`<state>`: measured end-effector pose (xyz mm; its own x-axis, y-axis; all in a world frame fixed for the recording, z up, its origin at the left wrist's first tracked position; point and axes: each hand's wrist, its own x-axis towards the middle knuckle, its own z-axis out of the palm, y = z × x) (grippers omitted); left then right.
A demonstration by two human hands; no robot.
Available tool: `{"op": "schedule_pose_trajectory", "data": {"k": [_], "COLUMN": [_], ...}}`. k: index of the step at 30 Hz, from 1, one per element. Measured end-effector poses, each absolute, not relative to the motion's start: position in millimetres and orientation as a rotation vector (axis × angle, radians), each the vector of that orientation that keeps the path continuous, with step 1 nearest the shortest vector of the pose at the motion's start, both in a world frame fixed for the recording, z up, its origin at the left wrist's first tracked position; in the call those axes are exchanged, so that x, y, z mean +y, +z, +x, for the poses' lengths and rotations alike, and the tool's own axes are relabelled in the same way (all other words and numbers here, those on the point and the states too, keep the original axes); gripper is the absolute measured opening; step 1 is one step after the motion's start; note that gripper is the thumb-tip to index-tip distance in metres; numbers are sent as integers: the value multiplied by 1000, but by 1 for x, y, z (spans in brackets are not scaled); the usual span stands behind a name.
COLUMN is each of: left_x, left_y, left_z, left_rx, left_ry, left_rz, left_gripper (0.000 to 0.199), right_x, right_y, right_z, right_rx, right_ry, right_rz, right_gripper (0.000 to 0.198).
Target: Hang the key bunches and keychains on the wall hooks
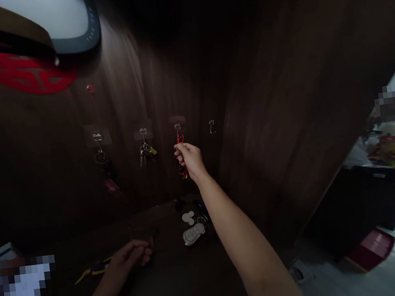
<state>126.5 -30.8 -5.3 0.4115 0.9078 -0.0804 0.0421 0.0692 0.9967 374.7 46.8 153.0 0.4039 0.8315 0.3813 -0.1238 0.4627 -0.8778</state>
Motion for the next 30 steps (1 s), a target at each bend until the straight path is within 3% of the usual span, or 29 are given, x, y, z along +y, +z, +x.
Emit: {"op": "schedule_pose_trajectory", "data": {"k": [30], "left_x": [-28], "left_y": [-9], "left_z": [120], "left_rx": [938], "left_ry": [1025], "left_rz": [1124], "left_gripper": [32], "right_x": [17], "right_y": [45], "right_z": [334], "right_rx": [-786], "right_ry": [977], "right_rz": [-967], "right_gripper": [25]}}
